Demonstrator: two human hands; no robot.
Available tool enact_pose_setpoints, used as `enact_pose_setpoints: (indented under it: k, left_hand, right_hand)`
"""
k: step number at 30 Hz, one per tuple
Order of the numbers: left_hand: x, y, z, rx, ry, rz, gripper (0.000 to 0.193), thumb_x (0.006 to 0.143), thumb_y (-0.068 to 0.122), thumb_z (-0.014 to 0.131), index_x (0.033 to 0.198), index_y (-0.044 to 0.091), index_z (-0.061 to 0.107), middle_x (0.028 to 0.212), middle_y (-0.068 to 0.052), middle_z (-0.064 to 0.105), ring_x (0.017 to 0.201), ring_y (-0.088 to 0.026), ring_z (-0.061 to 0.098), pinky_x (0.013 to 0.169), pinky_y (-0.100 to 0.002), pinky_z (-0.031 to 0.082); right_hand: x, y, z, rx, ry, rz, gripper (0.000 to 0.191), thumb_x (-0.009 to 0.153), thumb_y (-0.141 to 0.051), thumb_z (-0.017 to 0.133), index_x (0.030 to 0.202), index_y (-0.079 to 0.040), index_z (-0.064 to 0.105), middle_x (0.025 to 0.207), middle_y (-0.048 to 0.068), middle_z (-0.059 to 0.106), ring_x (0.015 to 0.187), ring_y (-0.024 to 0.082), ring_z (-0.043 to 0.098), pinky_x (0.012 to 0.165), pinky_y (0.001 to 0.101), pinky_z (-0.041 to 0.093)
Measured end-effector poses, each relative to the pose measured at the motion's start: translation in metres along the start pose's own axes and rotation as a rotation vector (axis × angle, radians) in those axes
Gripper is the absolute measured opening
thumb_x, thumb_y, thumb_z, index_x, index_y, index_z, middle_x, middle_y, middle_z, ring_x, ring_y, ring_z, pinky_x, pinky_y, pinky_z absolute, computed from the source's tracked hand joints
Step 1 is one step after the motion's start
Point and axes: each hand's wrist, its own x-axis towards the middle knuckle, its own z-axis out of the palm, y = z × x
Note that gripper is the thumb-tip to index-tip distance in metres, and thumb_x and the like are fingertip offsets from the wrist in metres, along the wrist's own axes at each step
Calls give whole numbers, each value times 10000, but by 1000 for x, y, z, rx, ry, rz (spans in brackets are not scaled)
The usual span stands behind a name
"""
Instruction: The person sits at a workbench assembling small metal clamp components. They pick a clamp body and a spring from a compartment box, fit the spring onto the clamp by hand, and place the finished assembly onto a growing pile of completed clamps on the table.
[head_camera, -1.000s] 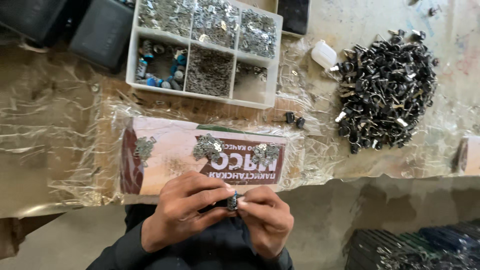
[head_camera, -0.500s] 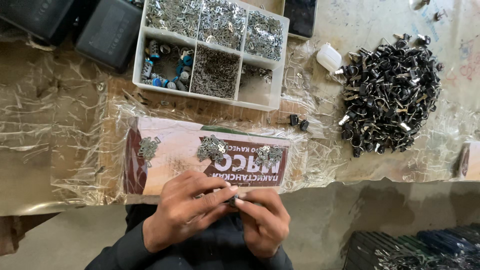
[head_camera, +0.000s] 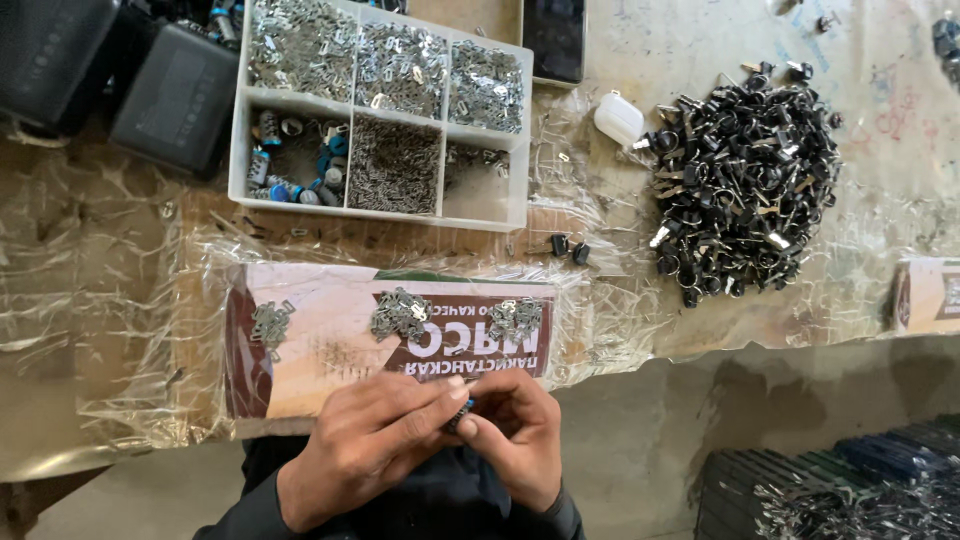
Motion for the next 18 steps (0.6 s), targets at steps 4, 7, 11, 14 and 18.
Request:
enact_pose_setpoints:
  k: [4,7,11,14,18]
  left_hand:
    - [-2,-1,1,-71,-43,-34,442,838,26,794,1266,8,690,1101,-108,742,967,-278,766,822,-379,628]
    - [-5,2,5,-36,61,-157,334,856,10,767,1185,47,721,1044,-107,765,934,-254,779,798,-349,633]
    - [-8,4,5,-157,153,-403,244,865,25,741,1108,47,744,1023,-129,789,901,-233,809,736,-299,652]
    - [-7,3,2,-125,189,-410,228,865,50,748,1093,56,758,1028,-120,795,959,-255,799,815,-336,615]
    - [0,1,6,-130,237,-336,222,891,70,763,1112,60,752,1029,-122,780,1004,-282,774,917,-372,592]
  right_hand:
    - [21,-23,-22,-86,-253,15,339,857,-8,815,1150,22,648,1033,98,707,924,190,701,827,320,572]
    - [57,-41,-41,-1025,111,-381,89,896,-68,711,964,-125,698,1153,38,754,1157,227,745,999,370,561]
    - [104,-66,-64,-1571,414,-658,314,956,-180,773,1262,-114,757,1513,152,518,1437,377,379,1194,482,343]
    - [124,-70,-74,-1733,274,-685,258,912,-146,766,1170,-151,775,1518,179,530,1443,408,386,1168,485,319]
    - [125,-64,-94,-1518,236,-661,247,884,-107,773,1124,-82,721,1395,137,649,1379,367,513,1155,480,406]
